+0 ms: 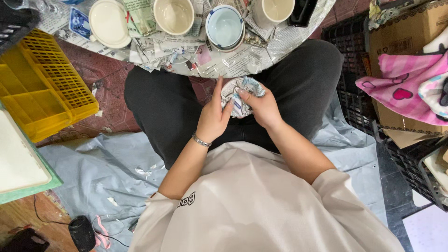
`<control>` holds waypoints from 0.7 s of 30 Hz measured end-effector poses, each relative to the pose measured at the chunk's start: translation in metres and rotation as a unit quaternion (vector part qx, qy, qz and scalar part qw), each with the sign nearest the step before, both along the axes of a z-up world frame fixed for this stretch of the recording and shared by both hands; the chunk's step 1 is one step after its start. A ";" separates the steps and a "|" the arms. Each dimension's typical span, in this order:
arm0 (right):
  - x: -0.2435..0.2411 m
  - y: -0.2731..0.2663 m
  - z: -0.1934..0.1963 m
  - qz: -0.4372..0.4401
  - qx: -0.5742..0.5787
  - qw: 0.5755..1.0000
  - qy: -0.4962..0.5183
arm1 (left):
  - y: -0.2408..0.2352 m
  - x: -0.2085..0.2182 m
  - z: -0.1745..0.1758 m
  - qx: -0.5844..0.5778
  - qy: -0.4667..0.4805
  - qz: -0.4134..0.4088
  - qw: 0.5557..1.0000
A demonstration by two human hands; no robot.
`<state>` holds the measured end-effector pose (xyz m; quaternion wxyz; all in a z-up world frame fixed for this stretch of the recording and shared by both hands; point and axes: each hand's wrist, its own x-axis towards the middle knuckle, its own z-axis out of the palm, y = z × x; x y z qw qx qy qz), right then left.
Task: The person sits on the floor and wraps various ceramic items, including cups and small bowls, with newspaper. They pick up each item, fold a sheet of newspaper around it, and place the wrapped item on a nearby table.
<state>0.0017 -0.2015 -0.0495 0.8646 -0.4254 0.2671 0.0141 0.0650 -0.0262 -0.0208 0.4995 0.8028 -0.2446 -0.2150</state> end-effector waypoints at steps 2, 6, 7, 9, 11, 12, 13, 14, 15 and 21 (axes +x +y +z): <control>0.000 -0.004 -0.002 0.005 -0.011 0.999 0.041 | -0.003 0.002 -0.005 0.017 -0.002 0.001 1.000; 0.006 -0.005 -0.012 -0.062 -0.014 0.996 0.067 | -0.009 0.005 -0.008 0.023 -0.049 -0.015 0.998; 0.007 -0.006 -0.015 -0.062 -0.024 0.996 0.064 | -0.009 0.005 -0.008 0.011 -0.078 -0.022 0.997; 0.008 -0.010 -0.020 -0.061 -0.045 0.995 0.058 | -0.010 0.007 -0.010 -0.003 -0.060 -0.036 0.998; 0.008 -0.015 -0.022 -0.043 -0.087 0.993 0.068 | -0.009 0.009 -0.012 -0.009 -0.031 -0.046 0.998; 0.006 -0.018 -0.022 -0.034 -0.108 0.991 0.073 | -0.008 0.008 -0.012 -0.007 -0.010 -0.050 0.999; 0.006 -0.021 -0.023 -0.031 -0.120 0.989 0.076 | -0.007 0.009 -0.014 -0.006 0.010 -0.054 0.998; 0.005 -0.025 -0.023 -0.028 -0.132 0.988 0.078 | -0.005 0.010 -0.015 -0.012 -0.005 -0.057 0.998; 0.005 -0.030 -0.022 -0.025 -0.144 0.986 0.079 | -0.004 0.012 -0.016 -0.020 -0.023 -0.060 0.998; 0.004 -0.088 -0.009 -0.114 -0.206 0.971 0.045 | 0.003 0.017 -0.021 -0.018 0.004 -0.009 1.000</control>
